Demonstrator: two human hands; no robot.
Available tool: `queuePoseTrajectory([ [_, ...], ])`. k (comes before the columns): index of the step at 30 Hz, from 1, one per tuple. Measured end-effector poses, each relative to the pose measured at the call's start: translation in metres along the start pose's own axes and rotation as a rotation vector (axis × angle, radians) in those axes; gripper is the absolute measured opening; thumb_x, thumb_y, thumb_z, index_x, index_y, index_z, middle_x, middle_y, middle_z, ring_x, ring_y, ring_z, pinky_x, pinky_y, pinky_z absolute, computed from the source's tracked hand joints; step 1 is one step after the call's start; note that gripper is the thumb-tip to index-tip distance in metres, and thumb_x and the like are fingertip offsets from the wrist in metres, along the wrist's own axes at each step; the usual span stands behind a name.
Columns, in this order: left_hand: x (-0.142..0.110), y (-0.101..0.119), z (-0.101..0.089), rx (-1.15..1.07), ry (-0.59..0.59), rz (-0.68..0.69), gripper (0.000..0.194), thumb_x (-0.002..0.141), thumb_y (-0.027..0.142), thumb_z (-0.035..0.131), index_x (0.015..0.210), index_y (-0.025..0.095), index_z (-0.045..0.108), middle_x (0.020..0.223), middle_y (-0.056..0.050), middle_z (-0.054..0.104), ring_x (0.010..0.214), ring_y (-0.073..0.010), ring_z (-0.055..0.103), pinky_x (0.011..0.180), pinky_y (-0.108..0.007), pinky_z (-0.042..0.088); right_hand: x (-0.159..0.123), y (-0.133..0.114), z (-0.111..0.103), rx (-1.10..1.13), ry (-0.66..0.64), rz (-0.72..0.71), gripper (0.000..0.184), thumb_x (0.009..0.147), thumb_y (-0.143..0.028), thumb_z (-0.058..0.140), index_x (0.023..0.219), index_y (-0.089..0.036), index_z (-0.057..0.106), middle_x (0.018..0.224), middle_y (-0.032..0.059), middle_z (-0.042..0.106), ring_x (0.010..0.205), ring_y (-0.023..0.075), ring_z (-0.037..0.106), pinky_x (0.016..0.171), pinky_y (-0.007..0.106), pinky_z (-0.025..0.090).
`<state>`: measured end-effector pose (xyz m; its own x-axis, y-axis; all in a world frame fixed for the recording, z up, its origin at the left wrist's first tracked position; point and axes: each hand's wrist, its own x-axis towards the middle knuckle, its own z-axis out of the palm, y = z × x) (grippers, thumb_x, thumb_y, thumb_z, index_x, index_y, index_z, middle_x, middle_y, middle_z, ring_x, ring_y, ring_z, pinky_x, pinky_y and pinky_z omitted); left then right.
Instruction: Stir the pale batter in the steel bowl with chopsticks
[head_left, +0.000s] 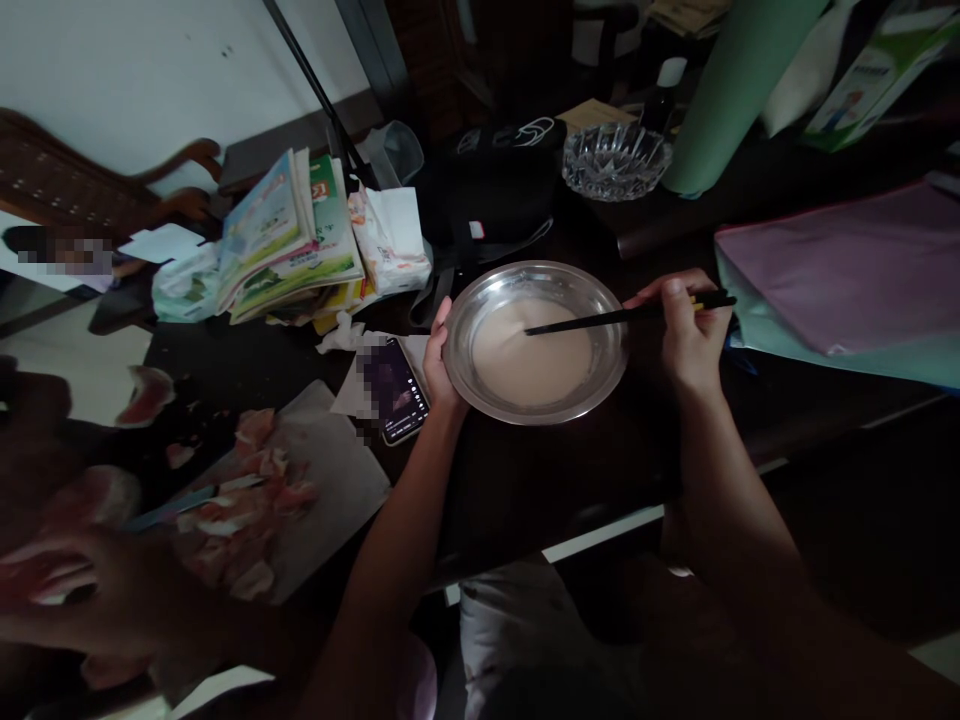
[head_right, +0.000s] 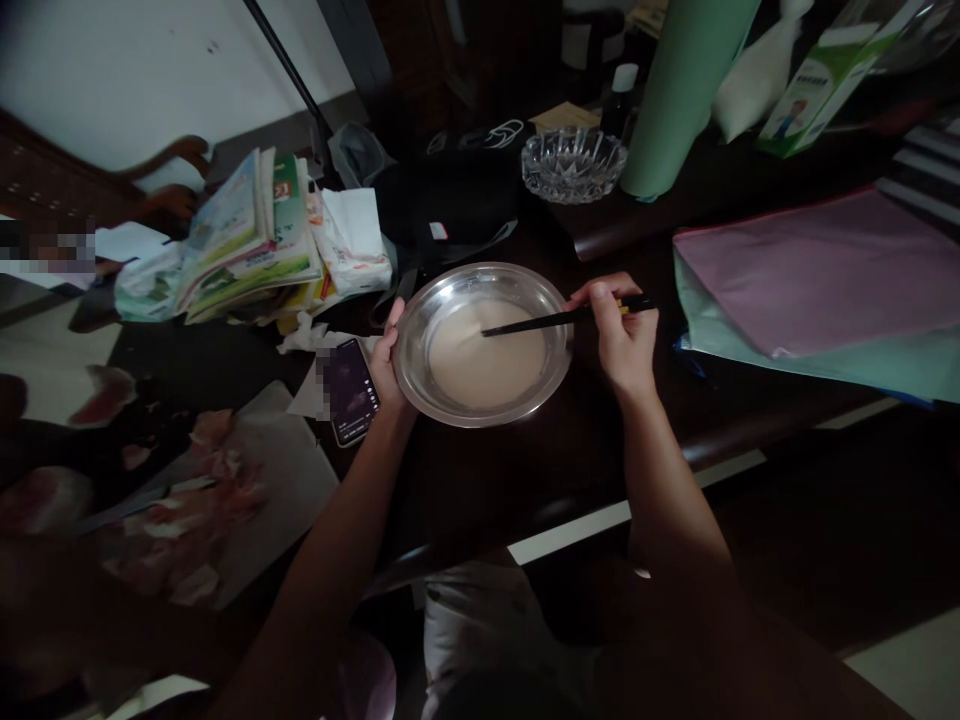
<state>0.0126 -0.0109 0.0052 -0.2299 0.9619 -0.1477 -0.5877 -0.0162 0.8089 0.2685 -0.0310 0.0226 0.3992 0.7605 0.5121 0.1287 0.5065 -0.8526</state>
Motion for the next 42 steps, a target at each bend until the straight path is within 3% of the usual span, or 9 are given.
queuePoseTrajectory([
  [4, 0.0004, -0.0003, -0.0003, -0.03, -0.006, 0.001, 0.029, 0.087, 0.024, 0.053, 0.108, 0.024, 0.073, 0.117, -0.001, 0.075, 0.119, -0.0185, 0.064, 0.106, -0.029, 0.045, 0.0026, 0.0025, -0.0057, -0.027, 0.104, 0.008, 0.03, 0.088, -0.056, 0.063, 0.07, -0.033, 0.06, 0.06, -0.0016, 0.058, 0.052, 0.0178, 0.057, 0.056, 0.042, 0.046],
  [9, 0.0013, -0.0015, -0.0027, -0.024, -0.008, -0.001, 0.03, 0.086, 0.026, 0.057, 0.11, 0.025, 0.073, 0.118, -0.001, 0.075, 0.121, -0.0192, 0.064, 0.107, -0.03, 0.045, -0.0027, -0.0032, 0.0013, 0.085, -0.069, 0.047, 0.027, 0.09, -0.05, 0.065, 0.074, -0.028, 0.067, 0.062, -0.0017, 0.065, 0.054, 0.017, 0.061, 0.059, 0.039, 0.05],
  [12, 0.0014, -0.0014, -0.0027, 0.01, 0.006, -0.01, 0.028, 0.086, 0.028, 0.057, 0.109, 0.026, 0.073, 0.118, -0.001, 0.075, 0.124, -0.0198, 0.062, 0.107, -0.03, 0.045, -0.0035, -0.0054, 0.0039, 0.066, -0.103, 0.03, 0.027, 0.089, -0.047, 0.066, 0.076, -0.024, 0.069, 0.067, -0.0004, 0.069, 0.062, 0.0171, 0.067, 0.065, 0.038, 0.052],
  [17, 0.0007, -0.0007, -0.0017, -0.034, -0.02, 0.002, 0.027, 0.09, 0.024, 0.053, 0.106, 0.026, 0.074, 0.118, 0.0, 0.075, 0.127, -0.0206, 0.06, 0.109, -0.032, 0.044, 0.0009, -0.0006, -0.0038, -0.011, 0.065, 0.061, 0.031, 0.084, -0.06, 0.065, 0.071, -0.032, 0.064, 0.064, 0.0001, 0.065, 0.061, 0.022, 0.062, 0.067, 0.049, 0.049],
  [20, 0.0001, -0.0005, -0.0014, -0.052, -0.029, -0.001, 0.028, 0.091, 0.022, 0.051, 0.107, 0.025, 0.074, 0.115, 0.001, 0.076, 0.125, -0.0194, 0.061, 0.109, -0.031, 0.044, 0.0003, 0.0007, -0.0049, -0.015, 0.071, 0.111, 0.032, 0.081, -0.067, 0.065, 0.068, -0.037, 0.062, 0.059, 0.0011, 0.062, 0.061, 0.0255, 0.061, 0.065, 0.054, 0.048],
  [26, 0.0019, -0.0014, -0.003, -0.048, -0.018, -0.007, 0.028, 0.091, 0.022, 0.051, 0.106, 0.026, 0.074, 0.113, 0.001, 0.076, 0.119, -0.0178, 0.064, 0.106, -0.029, 0.046, -0.0039, -0.0036, 0.0034, 0.021, -0.125, 0.07, 0.032, 0.087, -0.056, 0.065, 0.075, -0.026, 0.068, 0.065, -0.0006, 0.068, 0.063, 0.0185, 0.066, 0.067, 0.041, 0.053],
  [33, 0.0026, -0.0025, -0.0043, -0.022, -0.021, 0.002, 0.029, 0.085, 0.027, 0.057, 0.109, 0.027, 0.074, 0.121, -0.001, 0.074, 0.128, -0.0206, 0.059, 0.109, -0.031, 0.045, 0.0034, 0.0001, -0.0046, 0.002, 0.086, 0.042, 0.032, 0.086, -0.058, 0.065, 0.068, -0.032, 0.062, 0.059, -0.0013, 0.06, 0.053, 0.0191, 0.058, 0.057, 0.043, 0.047],
  [39, -0.0004, 0.001, 0.0, -0.01, 0.001, -0.014, 0.031, 0.088, 0.024, 0.053, 0.111, 0.024, 0.073, 0.118, -0.002, 0.075, 0.127, -0.02, 0.06, 0.109, -0.03, 0.045, -0.0031, -0.0008, 0.0012, 0.041, -0.137, 0.072, 0.03, 0.09, -0.053, 0.063, 0.077, -0.026, 0.068, 0.064, -0.0003, 0.066, 0.062, 0.0178, 0.065, 0.067, 0.039, 0.053],
  [42, -0.001, 0.0019, 0.0006, -0.021, -0.003, -0.006, 0.03, 0.089, 0.022, 0.052, 0.111, 0.022, 0.073, 0.119, -0.003, 0.075, 0.124, -0.0189, 0.062, 0.109, -0.03, 0.045, -0.0018, 0.002, 0.0011, 0.046, -0.121, 0.015, 0.027, 0.091, -0.048, 0.064, 0.078, -0.025, 0.069, 0.07, -0.0001, 0.068, 0.068, 0.0176, 0.068, 0.069, 0.036, 0.052],
])
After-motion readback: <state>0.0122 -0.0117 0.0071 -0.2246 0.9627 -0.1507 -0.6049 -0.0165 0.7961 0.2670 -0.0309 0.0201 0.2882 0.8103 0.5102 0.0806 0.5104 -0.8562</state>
